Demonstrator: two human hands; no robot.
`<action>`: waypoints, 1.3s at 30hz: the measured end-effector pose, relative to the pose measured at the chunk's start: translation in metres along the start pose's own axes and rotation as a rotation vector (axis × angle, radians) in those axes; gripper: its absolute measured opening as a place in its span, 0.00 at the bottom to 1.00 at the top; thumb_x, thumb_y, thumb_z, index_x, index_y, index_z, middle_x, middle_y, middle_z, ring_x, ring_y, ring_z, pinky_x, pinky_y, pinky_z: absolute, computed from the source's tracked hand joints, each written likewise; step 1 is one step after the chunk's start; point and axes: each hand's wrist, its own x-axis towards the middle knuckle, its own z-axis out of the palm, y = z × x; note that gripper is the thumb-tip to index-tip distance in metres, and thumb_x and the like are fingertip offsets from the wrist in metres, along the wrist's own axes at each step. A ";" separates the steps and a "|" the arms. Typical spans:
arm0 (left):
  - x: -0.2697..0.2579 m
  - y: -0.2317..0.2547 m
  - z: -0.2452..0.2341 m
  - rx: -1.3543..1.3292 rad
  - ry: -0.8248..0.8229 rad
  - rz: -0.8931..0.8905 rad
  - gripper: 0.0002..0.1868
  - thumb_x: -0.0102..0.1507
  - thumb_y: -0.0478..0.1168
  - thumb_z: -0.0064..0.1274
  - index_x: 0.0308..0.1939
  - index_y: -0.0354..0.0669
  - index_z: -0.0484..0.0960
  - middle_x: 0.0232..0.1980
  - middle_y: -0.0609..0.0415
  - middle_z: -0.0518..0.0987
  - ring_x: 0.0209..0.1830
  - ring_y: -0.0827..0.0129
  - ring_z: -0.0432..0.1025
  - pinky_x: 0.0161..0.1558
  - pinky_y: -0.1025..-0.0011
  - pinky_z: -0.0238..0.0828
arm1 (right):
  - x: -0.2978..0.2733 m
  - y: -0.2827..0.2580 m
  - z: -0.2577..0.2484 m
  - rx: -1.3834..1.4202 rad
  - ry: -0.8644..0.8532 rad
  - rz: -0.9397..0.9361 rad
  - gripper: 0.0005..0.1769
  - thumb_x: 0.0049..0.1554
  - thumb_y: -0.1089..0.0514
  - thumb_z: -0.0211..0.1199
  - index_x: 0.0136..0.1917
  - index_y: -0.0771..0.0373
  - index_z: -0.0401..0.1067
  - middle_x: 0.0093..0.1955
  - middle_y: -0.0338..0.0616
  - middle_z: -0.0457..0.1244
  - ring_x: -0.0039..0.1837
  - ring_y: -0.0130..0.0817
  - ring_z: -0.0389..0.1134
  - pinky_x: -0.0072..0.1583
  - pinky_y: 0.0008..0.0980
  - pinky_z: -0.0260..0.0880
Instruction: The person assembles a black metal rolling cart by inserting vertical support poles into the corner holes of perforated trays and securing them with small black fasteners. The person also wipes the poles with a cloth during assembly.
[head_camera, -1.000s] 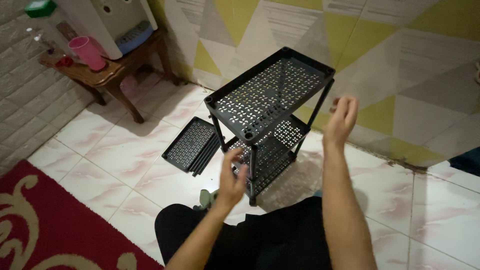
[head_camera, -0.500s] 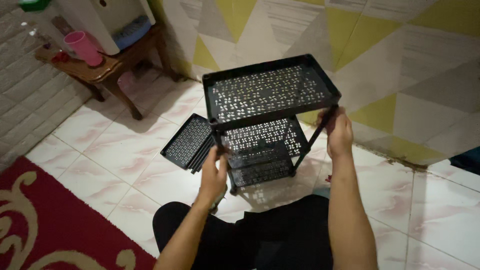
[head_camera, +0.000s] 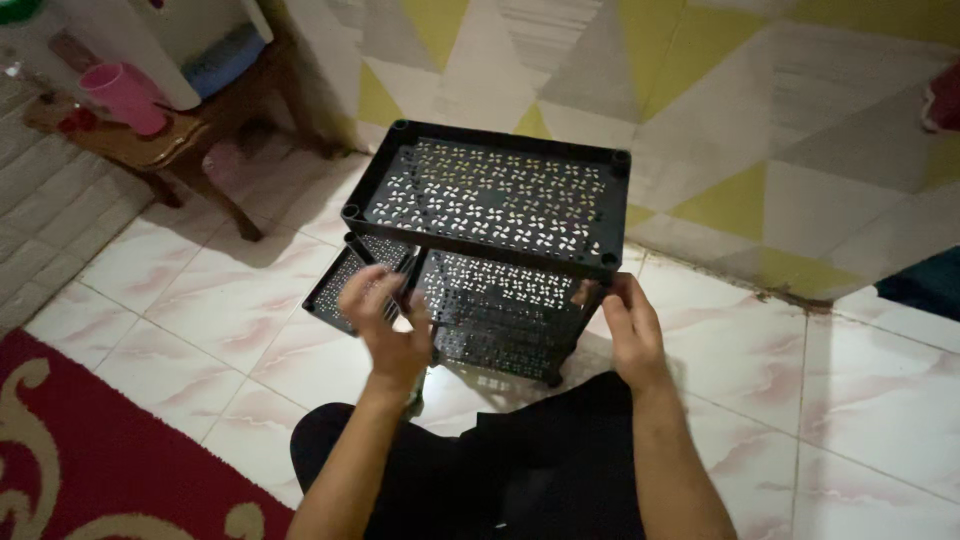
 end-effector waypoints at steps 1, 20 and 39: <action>0.011 0.014 0.007 -0.077 -0.038 0.114 0.18 0.69 0.36 0.60 0.60 0.46 0.72 0.62 0.51 0.71 0.66 0.62 0.64 0.69 0.62 0.58 | 0.000 0.002 -0.002 0.015 -0.009 -0.003 0.16 0.69 0.59 0.45 0.63 0.71 0.65 0.56 0.43 0.66 0.59 0.31 0.66 0.66 0.33 0.65; 0.097 0.114 0.071 -0.174 -0.663 0.323 0.22 0.66 0.42 0.58 0.63 0.41 0.75 0.48 0.56 0.76 0.49 0.66 0.70 0.56 0.65 0.58 | 0.012 -0.012 -0.002 -0.197 0.065 0.001 0.14 0.70 0.55 0.50 0.57 0.68 0.69 0.48 0.41 0.65 0.52 0.26 0.62 0.57 0.27 0.66; -0.049 0.061 0.158 -1.145 -0.486 -1.005 0.20 0.69 0.57 0.43 0.44 0.45 0.77 0.44 0.60 0.73 0.44 0.76 0.65 0.48 0.74 0.62 | 0.048 -0.001 -0.038 0.471 -0.251 0.319 0.29 0.70 0.40 0.48 0.59 0.70 0.72 0.56 0.49 0.68 0.59 0.40 0.67 0.67 0.42 0.64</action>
